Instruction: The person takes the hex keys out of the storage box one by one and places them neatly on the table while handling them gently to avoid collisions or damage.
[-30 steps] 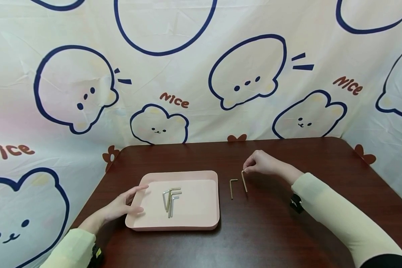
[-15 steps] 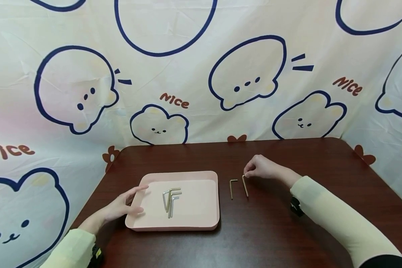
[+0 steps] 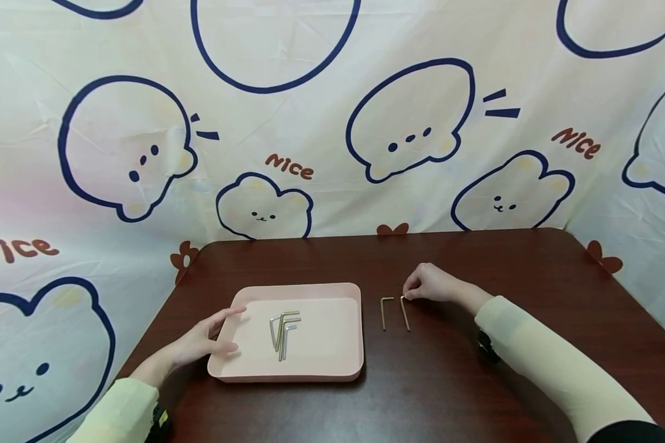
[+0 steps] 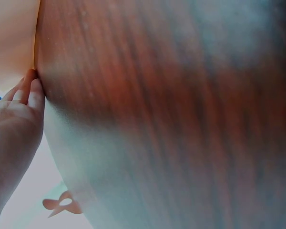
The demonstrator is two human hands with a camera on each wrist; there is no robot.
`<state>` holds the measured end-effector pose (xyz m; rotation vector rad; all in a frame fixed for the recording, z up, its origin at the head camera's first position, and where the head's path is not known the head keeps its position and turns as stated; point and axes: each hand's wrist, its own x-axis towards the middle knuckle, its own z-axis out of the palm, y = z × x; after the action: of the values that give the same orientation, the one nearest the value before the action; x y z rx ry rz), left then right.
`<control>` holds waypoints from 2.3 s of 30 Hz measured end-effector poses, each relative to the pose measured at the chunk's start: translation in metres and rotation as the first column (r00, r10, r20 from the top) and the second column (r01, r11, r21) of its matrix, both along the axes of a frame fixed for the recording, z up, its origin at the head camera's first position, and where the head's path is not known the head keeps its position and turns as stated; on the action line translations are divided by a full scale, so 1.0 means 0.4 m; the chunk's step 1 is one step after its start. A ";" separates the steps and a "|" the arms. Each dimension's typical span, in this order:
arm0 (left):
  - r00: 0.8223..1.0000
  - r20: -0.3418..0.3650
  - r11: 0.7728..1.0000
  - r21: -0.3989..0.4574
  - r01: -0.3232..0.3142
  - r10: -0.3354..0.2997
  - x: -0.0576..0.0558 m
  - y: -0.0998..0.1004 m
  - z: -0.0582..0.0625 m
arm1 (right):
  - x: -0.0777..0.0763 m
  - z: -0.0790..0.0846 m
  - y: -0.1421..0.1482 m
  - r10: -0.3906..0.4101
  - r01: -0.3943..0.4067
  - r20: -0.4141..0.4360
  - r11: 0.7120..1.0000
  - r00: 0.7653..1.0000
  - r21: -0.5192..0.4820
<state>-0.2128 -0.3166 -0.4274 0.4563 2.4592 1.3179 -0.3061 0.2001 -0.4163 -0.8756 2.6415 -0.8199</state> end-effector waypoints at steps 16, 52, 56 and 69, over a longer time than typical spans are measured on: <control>1.000 -0.015 1.000 0.003 0.002 -0.002 -0.002 -0.001 0.000 | -0.004 -0.025 -0.005 -0.009 0.012 -0.109 1.000 0.994 0.028; 1.000 0.012 1.000 0.006 -0.013 0.013 0.003 0.005 -0.001 | 0.001 -0.020 -0.023 -0.073 0.076 -0.081 0.997 0.994 0.033; 1.000 0.011 1.000 0.003 -0.018 0.018 0.002 0.004 -0.002 | 0.003 -0.008 -0.026 -0.054 0.054 -0.079 0.999 0.995 0.002; 1.000 0.004 1.000 -0.001 -0.014 0.014 0.001 -0.001 -0.002 | -0.004 0.029 -0.039 -0.016 0.014 -0.102 1.000 0.995 -0.017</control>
<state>-0.2123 -0.3169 -0.4284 0.4365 2.4642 1.3215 -0.3077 0.1845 -0.4047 -0.9266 2.7359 -0.8227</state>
